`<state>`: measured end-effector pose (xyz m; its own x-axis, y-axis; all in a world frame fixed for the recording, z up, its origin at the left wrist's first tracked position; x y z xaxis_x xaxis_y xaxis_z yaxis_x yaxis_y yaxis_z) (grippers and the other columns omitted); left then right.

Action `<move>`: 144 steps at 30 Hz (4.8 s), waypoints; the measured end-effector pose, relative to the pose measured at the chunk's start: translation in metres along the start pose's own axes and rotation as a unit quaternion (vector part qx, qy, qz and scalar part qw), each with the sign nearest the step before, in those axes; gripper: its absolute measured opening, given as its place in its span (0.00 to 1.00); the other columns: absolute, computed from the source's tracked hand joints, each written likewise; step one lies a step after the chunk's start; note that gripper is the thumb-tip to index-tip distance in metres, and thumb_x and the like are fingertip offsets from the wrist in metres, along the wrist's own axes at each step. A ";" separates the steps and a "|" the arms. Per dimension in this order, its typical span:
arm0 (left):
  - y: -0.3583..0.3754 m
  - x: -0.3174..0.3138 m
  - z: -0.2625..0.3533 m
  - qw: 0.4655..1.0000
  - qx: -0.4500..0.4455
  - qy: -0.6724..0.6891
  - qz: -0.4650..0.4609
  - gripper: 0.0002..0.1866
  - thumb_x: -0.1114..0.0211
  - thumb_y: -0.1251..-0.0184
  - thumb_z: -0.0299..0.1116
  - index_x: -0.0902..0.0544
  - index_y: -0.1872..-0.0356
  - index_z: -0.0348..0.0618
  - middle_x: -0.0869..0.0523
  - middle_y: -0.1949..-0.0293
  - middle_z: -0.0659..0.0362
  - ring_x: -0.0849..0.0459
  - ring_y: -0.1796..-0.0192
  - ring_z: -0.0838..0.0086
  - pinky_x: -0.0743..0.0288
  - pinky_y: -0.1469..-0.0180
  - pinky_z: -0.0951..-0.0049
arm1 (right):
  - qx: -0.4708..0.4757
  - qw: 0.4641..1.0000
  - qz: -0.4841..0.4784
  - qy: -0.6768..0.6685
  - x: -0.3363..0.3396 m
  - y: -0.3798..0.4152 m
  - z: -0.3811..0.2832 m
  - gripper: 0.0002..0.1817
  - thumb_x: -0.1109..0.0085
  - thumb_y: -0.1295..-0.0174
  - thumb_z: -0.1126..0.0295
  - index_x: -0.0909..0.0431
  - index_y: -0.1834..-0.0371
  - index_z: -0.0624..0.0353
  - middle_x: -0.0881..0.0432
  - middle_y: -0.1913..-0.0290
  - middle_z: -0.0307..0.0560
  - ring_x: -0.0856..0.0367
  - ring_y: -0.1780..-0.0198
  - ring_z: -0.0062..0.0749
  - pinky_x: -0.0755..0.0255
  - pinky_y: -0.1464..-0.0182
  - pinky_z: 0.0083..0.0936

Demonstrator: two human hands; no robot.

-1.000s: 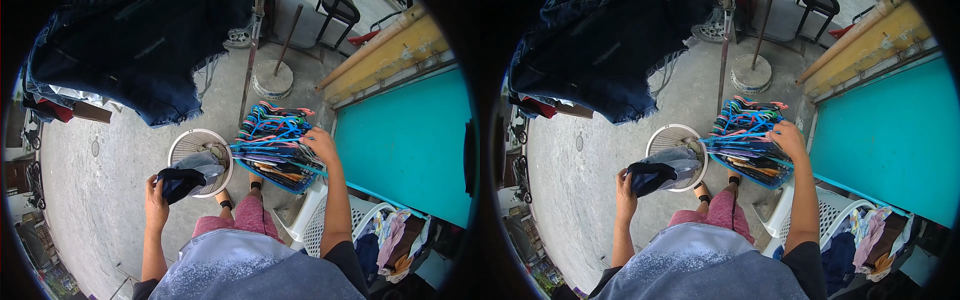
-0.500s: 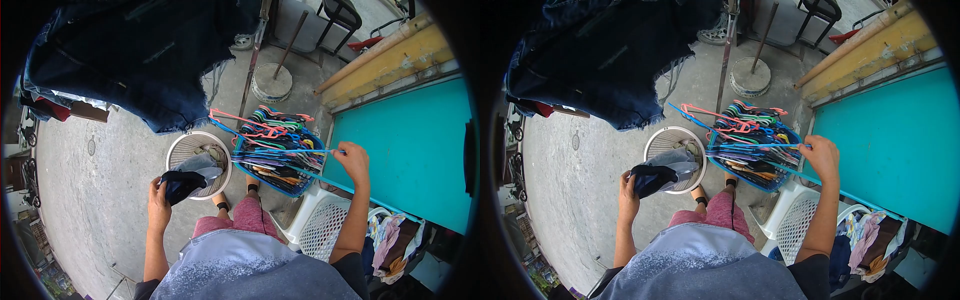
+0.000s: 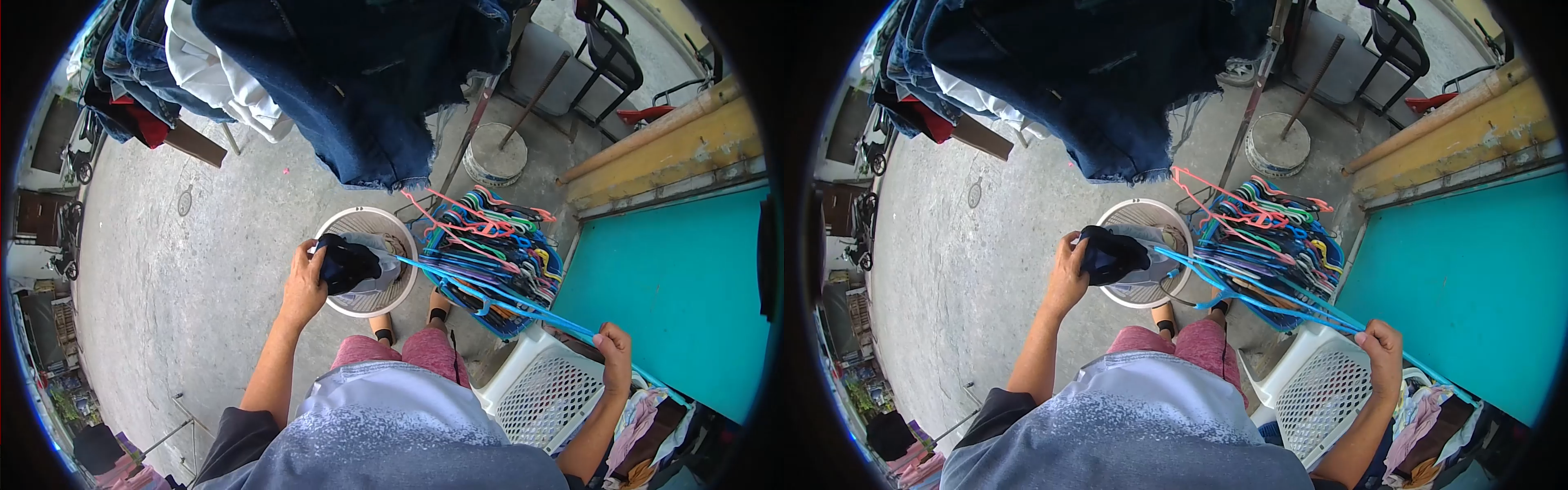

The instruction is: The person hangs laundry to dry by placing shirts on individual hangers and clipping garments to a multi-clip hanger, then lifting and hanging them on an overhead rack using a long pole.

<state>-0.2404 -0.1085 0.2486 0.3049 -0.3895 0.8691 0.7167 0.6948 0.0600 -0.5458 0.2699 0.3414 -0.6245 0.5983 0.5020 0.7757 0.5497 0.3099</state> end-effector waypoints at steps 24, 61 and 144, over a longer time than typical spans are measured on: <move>0.052 0.172 0.122 0.939 -0.294 0.154 0.086 0.38 0.38 0.63 0.23 0.37 0.41 0.47 0.38 0.41 0.44 0.35 0.42 0.51 0.36 0.44 0.58 | 0.119 0.894 -0.074 -0.425 -0.149 -0.003 -0.034 0.15 0.47 0.55 0.70 0.42 0.90 0.55 0.42 0.84 0.36 0.45 0.81 0.17 0.47 0.79 0.16; 0.033 0.282 0.012 0.972 -0.115 -0.082 0.186 0.10 0.37 0.53 0.33 0.27 0.79 0.38 0.29 0.83 0.55 0.29 0.79 0.69 0.37 0.75 0.74 | 0.576 0.805 0.139 -0.041 -0.147 0.029 -0.158 0.10 0.39 0.62 0.79 0.29 0.75 0.61 0.24 0.72 0.46 0.24 0.68 0.36 0.29 0.66 0.27; -0.080 0.193 0.478 0.885 -0.309 0.254 0.240 0.12 0.39 0.47 0.33 0.25 0.61 0.43 0.21 0.68 0.57 0.23 0.66 0.72 0.32 0.62 0.75 | 0.368 0.816 0.296 -0.334 0.102 -0.036 -0.057 0.18 0.57 0.38 0.71 0.42 0.45 0.63 0.34 0.75 0.38 0.36 0.79 0.17 0.37 0.77 0.14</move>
<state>-0.5386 0.0490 0.6464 0.7970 -0.4695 0.3800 0.5867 0.4522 -0.6717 -0.6328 0.2781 0.4274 -0.2606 0.9352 -0.2399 0.8486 0.1034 -0.5189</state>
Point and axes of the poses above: each hand's wrist, its own y-axis away from the middle knuckle, its own x-axis out of the back of the hand, z = x × y, the point moved 6 cm from there along -y, towards the middle knuckle
